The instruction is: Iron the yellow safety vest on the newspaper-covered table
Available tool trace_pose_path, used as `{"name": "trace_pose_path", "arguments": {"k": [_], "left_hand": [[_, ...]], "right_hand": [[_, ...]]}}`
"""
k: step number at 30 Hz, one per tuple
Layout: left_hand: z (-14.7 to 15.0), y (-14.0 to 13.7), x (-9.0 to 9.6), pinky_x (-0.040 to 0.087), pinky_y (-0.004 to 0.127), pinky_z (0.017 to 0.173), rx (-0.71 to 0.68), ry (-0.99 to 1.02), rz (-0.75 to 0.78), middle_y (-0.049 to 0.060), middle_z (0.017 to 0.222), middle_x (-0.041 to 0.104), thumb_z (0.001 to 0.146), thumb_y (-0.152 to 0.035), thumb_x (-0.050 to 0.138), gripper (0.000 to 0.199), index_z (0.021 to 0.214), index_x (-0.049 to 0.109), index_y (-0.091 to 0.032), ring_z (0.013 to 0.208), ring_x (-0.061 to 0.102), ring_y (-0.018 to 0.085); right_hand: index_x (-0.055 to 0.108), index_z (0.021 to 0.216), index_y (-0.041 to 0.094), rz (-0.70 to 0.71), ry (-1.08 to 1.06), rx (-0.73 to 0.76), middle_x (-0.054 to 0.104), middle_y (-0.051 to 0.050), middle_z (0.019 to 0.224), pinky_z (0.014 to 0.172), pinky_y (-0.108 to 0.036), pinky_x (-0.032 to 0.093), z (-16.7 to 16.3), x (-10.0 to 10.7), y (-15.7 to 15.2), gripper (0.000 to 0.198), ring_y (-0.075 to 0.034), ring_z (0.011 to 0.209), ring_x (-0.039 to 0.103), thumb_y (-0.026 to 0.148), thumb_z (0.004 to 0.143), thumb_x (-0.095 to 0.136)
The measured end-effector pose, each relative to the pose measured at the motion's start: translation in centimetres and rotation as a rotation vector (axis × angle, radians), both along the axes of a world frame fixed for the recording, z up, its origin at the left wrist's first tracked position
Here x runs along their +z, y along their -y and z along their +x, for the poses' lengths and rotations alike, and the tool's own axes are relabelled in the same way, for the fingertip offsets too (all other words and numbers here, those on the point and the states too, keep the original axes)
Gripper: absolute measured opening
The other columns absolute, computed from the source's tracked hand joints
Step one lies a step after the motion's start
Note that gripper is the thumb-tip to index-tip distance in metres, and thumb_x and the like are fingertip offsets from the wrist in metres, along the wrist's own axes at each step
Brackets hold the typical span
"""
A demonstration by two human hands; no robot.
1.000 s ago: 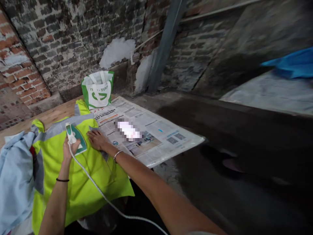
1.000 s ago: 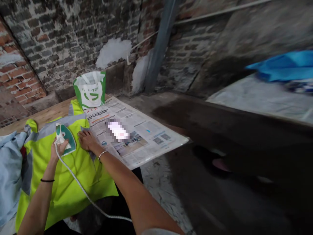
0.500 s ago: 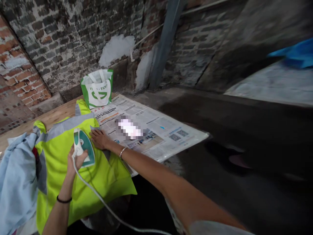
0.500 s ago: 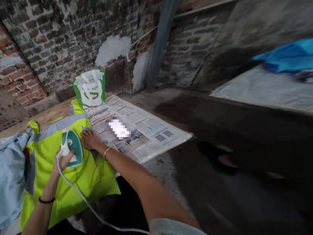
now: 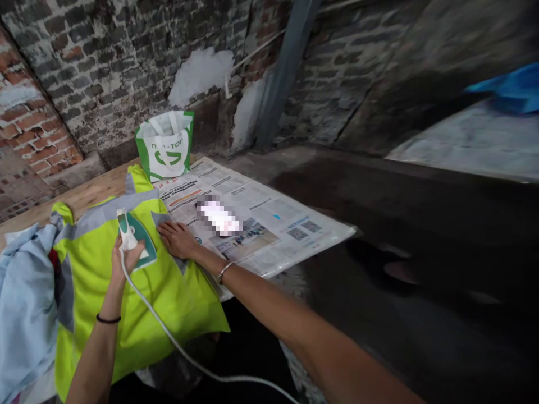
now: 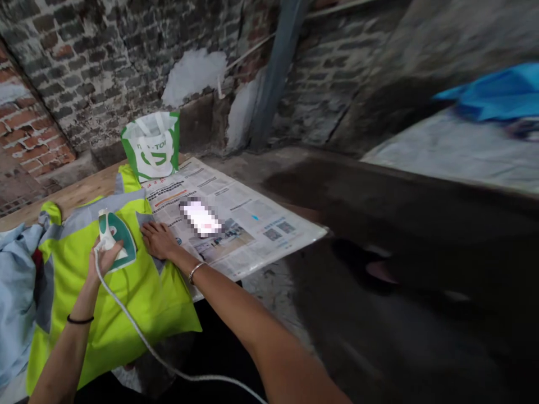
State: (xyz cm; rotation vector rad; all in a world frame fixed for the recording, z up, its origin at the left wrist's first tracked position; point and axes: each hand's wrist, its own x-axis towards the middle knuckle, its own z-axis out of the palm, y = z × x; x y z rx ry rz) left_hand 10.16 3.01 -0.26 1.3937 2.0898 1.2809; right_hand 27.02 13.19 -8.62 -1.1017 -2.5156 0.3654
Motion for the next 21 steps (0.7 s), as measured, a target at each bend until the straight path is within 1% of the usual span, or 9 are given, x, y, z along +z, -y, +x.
{"name": "trace_pose_path", "arguments": {"k": [3, 5, 7, 8, 10, 13, 16, 18, 21], "left_hand": [[1.8, 4.2, -0.5, 0.059, 0.039, 0.085, -0.052, -0.007, -0.005, 0.008, 0.105, 0.076, 0.068, -0.042, 0.077, 0.047, 0.108, 0.071, -0.019, 0.089, 0.071, 0.024], [2.9, 6.6, -0.7, 0.059, 0.04, 0.088, -0.092, -0.013, -0.01, 0.008, 0.108, 0.076, 0.068, -0.045, 0.077, 0.044, 0.104, 0.073, -0.02, 0.092, 0.071, 0.025], [3.5, 7.9, -0.9, 0.058, 0.04, 0.091, -0.115, -0.024, 0.001, 0.009, 0.112, 0.075, 0.069, -0.045, 0.076, 0.039, 0.098, 0.074, -0.021, 0.096, 0.071, 0.026], [3.6, 8.1, -1.0, 0.058, 0.04, 0.092, -0.114, -0.028, 0.012, 0.009, 0.113, 0.075, 0.069, -0.045, 0.077, 0.037, 0.097, 0.074, -0.021, 0.098, 0.071, 0.027], [3.3, 7.1, -1.0, 0.058, 0.039, 0.09, -0.093, -0.021, 0.029, 0.009, 0.112, 0.075, 0.068, -0.043, 0.077, 0.04, 0.102, 0.074, -0.02, 0.098, 0.071, 0.027], [2.0, 3.2, -0.7, 0.059, 0.036, 0.083, -0.045, -0.002, 0.033, 0.008, 0.105, 0.076, 0.068, -0.04, 0.077, 0.045, 0.108, 0.072, -0.019, 0.091, 0.072, 0.025], [0.5, -1.5, -0.2, 0.059, 0.035, 0.081, 0.014, -0.002, 0.047, 0.006, 0.096, 0.075, 0.069, -0.037, 0.077, 0.037, 0.101, 0.07, -0.019, 0.088, 0.072, 0.025], [-0.2, -3.9, 0.3, 0.059, 0.036, 0.082, 0.055, -0.008, 0.061, 0.006, 0.092, 0.074, 0.069, -0.034, 0.076, 0.029, 0.093, 0.068, -0.02, 0.087, 0.072, 0.025], [-0.7, -5.1, 0.6, 0.058, 0.038, 0.086, 0.08, -0.007, 0.071, 0.006, 0.09, 0.073, 0.068, -0.032, 0.076, 0.024, 0.087, 0.066, -0.022, 0.088, 0.072, 0.025]], "right_hand": [[0.049, 0.158, 0.02, 0.007, -0.007, -0.019, 0.047, -0.008, 0.164, 0.123, -0.051, 0.025, 0.0, 0.0, -0.1, 0.055, -0.028, 0.154, 0.036, 0.033, 0.108, 0.03], [0.051, 0.157, 0.021, 0.008, -0.005, -0.021, 0.048, -0.008, 0.164, 0.123, -0.05, 0.025, 0.0, -0.1, -0.1, 0.055, -0.027, 0.153, 0.037, 0.032, 0.108, 0.031], [0.051, 0.157, 0.022, 0.008, -0.004, -0.015, 0.048, -0.008, 0.164, 0.123, -0.049, 0.025, 0.0, -0.2, -0.1, 0.054, -0.027, 0.154, 0.036, 0.032, 0.108, 0.03], [0.05, 0.158, 0.022, 0.008, -0.004, -0.012, 0.047, -0.007, 0.164, 0.123, -0.049, 0.025, 0.0, -0.2, -0.2, 0.054, -0.027, 0.154, 0.036, 0.033, 0.108, 0.029], [0.048, 0.159, 0.023, 0.009, -0.001, -0.012, 0.047, -0.007, 0.165, 0.123, -0.048, 0.025, 0.1, -0.2, -0.2, 0.055, -0.027, 0.154, 0.035, 0.033, 0.109, 0.03], [0.047, 0.16, 0.024, 0.015, 0.004, -0.018, 0.046, -0.007, 0.165, 0.123, -0.049, 0.025, 0.1, -0.3, -0.2, 0.056, -0.027, 0.154, 0.035, 0.032, 0.107, 0.032], [0.048, 0.16, 0.023, 0.005, 0.0, -0.013, 0.046, -0.007, 0.165, 0.123, -0.051, 0.026, 0.0, -0.4, -0.1, 0.055, -0.027, 0.154, 0.036, 0.032, 0.107, 0.031], [0.049, 0.159, 0.023, -0.01, 0.001, -0.014, 0.046, -0.007, 0.165, 0.122, -0.051, 0.027, 0.0, -0.5, 0.0, 0.055, -0.027, 0.154, 0.036, 0.033, 0.108, 0.03], [0.05, 0.158, 0.022, -0.012, 0.001, -0.017, 0.047, -0.008, 0.164, 0.122, -0.051, 0.027, -0.1, -0.6, -0.1, 0.054, -0.027, 0.154, 0.037, 0.033, 0.108, 0.03]]}}
